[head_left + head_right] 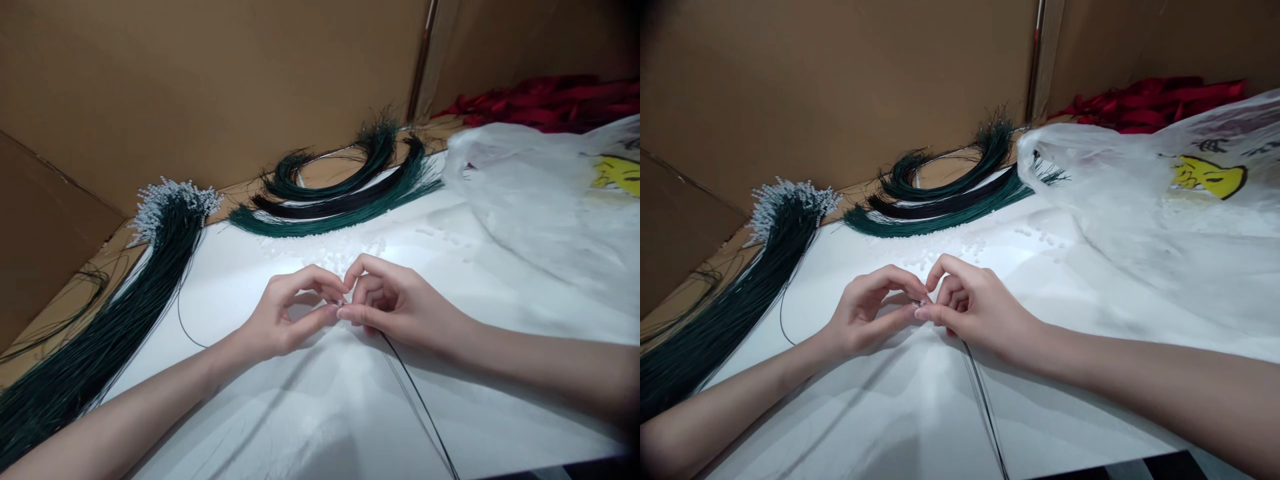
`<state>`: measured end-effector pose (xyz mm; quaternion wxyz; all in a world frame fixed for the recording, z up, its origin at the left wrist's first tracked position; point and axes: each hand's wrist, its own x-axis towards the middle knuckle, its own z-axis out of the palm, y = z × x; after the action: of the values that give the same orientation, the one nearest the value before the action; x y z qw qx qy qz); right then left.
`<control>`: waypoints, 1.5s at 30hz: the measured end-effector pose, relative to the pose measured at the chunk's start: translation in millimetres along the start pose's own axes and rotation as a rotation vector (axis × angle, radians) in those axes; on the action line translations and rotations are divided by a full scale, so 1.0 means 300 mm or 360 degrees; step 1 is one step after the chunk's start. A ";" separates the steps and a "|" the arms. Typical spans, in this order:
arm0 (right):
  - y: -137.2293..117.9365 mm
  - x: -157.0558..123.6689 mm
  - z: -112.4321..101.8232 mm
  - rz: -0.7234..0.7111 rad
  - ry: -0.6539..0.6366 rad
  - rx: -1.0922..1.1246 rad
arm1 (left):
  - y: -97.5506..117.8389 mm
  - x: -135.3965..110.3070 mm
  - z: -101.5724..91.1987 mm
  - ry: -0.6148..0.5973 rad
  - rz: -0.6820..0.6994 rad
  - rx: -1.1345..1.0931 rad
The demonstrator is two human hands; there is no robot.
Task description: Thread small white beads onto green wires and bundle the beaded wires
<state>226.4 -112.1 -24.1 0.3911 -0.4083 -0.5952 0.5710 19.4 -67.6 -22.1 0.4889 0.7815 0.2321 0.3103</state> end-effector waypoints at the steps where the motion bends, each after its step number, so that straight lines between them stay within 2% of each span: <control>1: 0.001 0.000 0.000 -0.0004 0.0000 -0.0003 | -0.001 0.002 -0.001 0.0024 0.0017 -0.0007; 5: -0.002 0.002 0.000 -0.0025 0.0018 -0.0046 | -0.007 0.010 -0.007 0.0124 0.0023 0.0029; 15: -0.008 0.003 0.005 -0.0064 0.0006 -0.0129 | -0.010 0.004 -0.002 0.0058 0.0044 0.0005; 25: -0.007 0.003 0.005 -0.0054 0.0001 -0.0154 | -0.015 0.009 -0.007 0.0107 -0.0001 -0.0214; 30: -0.008 0.003 0.005 -0.0004 0.0018 -0.0112 | -0.023 0.014 -0.015 0.0123 -0.0099 -0.0334; 38: -0.016 0.001 0.006 -0.0060 0.0018 0.0073 | -0.013 0.025 -0.006 0.0023 -0.0254 -0.0322; 41: -0.020 0.002 0.007 -0.0058 0.0031 0.0156 | -0.005 0.025 -0.003 -0.0017 -0.0240 -0.0284; 45: -0.023 0.008 0.008 -0.0041 0.0045 0.0150 | 0.003 0.024 -0.007 -0.0082 -0.0180 -0.0060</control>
<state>223.1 -110.8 -17.3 0.4257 -0.3897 -0.5673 0.5875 22.8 -61.8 -18.8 0.5263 0.7654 0.2574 0.2663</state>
